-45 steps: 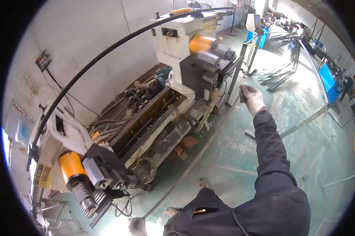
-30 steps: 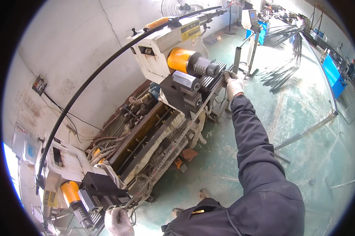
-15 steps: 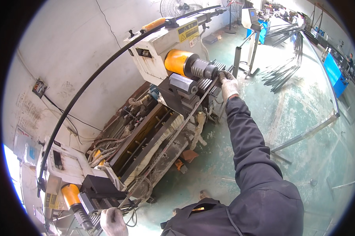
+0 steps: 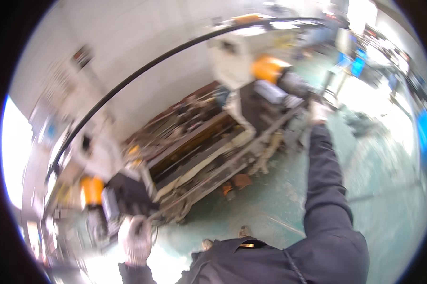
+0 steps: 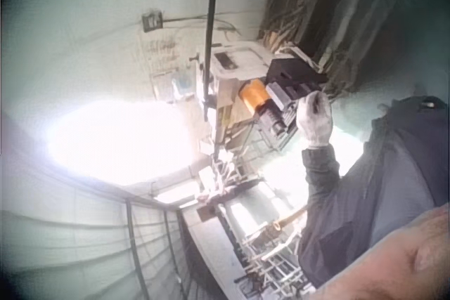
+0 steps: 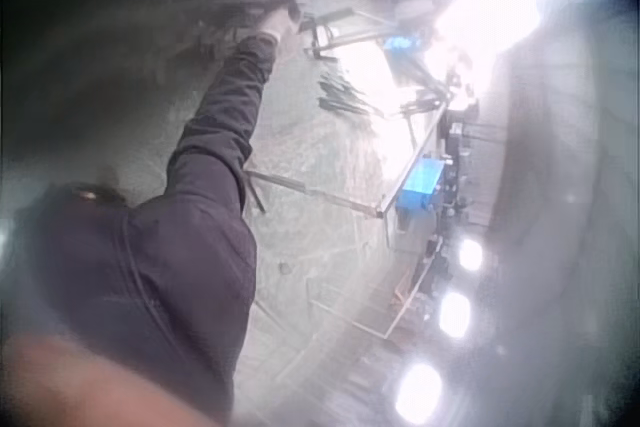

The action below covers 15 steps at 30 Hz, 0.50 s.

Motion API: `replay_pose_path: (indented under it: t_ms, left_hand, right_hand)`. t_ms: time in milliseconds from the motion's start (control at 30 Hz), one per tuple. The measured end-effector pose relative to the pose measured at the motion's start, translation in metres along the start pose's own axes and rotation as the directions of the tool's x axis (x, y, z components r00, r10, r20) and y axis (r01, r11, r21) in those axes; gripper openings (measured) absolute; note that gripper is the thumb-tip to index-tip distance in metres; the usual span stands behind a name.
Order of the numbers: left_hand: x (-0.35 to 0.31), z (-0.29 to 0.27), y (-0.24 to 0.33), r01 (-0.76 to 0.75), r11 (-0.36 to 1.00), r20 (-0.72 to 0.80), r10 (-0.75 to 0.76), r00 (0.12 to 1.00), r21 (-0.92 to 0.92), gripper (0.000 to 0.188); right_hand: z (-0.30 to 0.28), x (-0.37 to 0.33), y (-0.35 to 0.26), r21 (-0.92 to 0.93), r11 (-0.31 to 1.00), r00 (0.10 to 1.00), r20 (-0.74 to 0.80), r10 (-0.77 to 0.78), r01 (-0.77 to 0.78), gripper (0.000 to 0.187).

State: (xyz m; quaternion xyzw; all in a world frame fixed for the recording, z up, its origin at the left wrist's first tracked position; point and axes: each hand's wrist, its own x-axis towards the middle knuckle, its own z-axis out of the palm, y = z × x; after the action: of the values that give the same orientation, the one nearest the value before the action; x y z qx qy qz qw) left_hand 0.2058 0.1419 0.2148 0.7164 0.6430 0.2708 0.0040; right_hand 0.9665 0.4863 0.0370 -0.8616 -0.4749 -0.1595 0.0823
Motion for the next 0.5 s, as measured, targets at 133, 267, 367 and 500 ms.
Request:
replay_pose_path:
  t_ms: [133, 267, 367, 500]
  left_hand:
    - [-0.025, -0.049, -0.053, 0.023, 1.0, 0.027, -0.023, 0.999, -0.018, 0.006]
    - [-0.058, -0.095, -0.113, 0.186, 0.982, 0.006, -0.186, 0.982, -0.04, 0.005]
    - [-0.081, -0.119, -0.151, 0.247, 0.968, -0.042, -0.249, 0.968, -0.05, 0.011]
    - [-0.1, -0.141, -0.198, 0.336, 0.941, -0.017, -0.335, 0.942, 0.032, 0.02]
  right_hand:
    - [0.028, 0.047, 0.03, -0.092, 0.994, 0.998, -0.032, -0.059, 0.056, 0.036]
    - [0.047, 0.074, 0.039, 0.849, 0.403, 0.93, 0.244, 0.274, -0.342, 0.072]
    - [0.042, 0.081, 0.035, 0.878, 0.179, 0.88, 0.39, 0.269, -0.444, 0.082]
    - [0.027, 0.081, 0.031, 0.834, 0.313, 0.887, 0.39, 0.249, -0.454, 0.072]
